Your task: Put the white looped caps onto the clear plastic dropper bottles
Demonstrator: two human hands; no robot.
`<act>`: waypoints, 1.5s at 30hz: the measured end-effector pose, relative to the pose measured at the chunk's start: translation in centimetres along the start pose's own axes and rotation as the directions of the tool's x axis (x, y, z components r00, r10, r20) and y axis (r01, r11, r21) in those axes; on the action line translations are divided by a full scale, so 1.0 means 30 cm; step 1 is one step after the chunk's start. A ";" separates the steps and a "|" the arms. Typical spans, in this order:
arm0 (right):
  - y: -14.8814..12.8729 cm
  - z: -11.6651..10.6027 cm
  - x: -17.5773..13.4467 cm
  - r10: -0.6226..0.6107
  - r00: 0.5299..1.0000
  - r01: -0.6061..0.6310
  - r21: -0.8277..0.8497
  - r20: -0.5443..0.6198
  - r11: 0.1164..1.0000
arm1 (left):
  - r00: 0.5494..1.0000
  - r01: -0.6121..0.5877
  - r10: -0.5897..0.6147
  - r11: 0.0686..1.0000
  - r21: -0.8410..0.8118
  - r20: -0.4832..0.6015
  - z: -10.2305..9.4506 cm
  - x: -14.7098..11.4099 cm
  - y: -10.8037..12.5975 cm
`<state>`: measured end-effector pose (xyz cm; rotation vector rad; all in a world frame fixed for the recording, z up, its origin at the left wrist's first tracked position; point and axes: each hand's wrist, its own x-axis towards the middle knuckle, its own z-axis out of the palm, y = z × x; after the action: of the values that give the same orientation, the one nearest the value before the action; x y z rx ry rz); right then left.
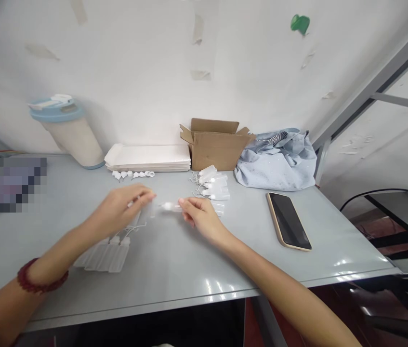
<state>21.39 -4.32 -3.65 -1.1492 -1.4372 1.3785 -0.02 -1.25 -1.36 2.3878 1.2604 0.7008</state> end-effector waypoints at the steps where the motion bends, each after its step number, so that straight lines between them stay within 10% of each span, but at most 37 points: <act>1: -0.001 -0.012 0.006 -0.037 0.998 0.035 -0.034 -0.045 0.999 | 0.998 0.053 -0.051 0.998 0.045 -0.044 -0.020 0.012 -0.035; 6: -0.024 -0.114 0.046 -0.220 0.923 0.126 -0.291 -0.316 0.948 | 0.920 0.385 -0.329 0.862 0.331 -0.214 -0.084 0.040 -0.233; 12: -0.036 -0.228 0.075 -0.390 0.821 0.134 -0.524 -0.416 0.841 | 0.903 0.427 -0.371 0.829 0.361 -0.215 -0.066 0.040 -0.349; 20: -0.057 -0.274 0.064 -0.311 0.941 0.119 -0.735 -0.130 0.668 | 0.925 0.380 -0.344 0.852 0.359 -0.161 -0.048 0.051 -0.368; 32: -0.048 -0.269 0.051 -0.232 0.968 0.180 -0.906 0.095 0.384 | 0.930 0.366 -0.347 0.852 0.376 -0.119 -0.050 0.054 -0.351; 45: -0.031 -0.220 0.050 -0.407 0.892 0.333 -0.896 0.198 0.293 | 0.919 0.391 -0.378 0.846 0.361 -0.110 -0.055 0.047 -0.300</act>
<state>27.32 -1.19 -2.34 -1.3187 -2.3439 0.0476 -6.26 4.94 -4.28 2.2855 1.9706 0.4027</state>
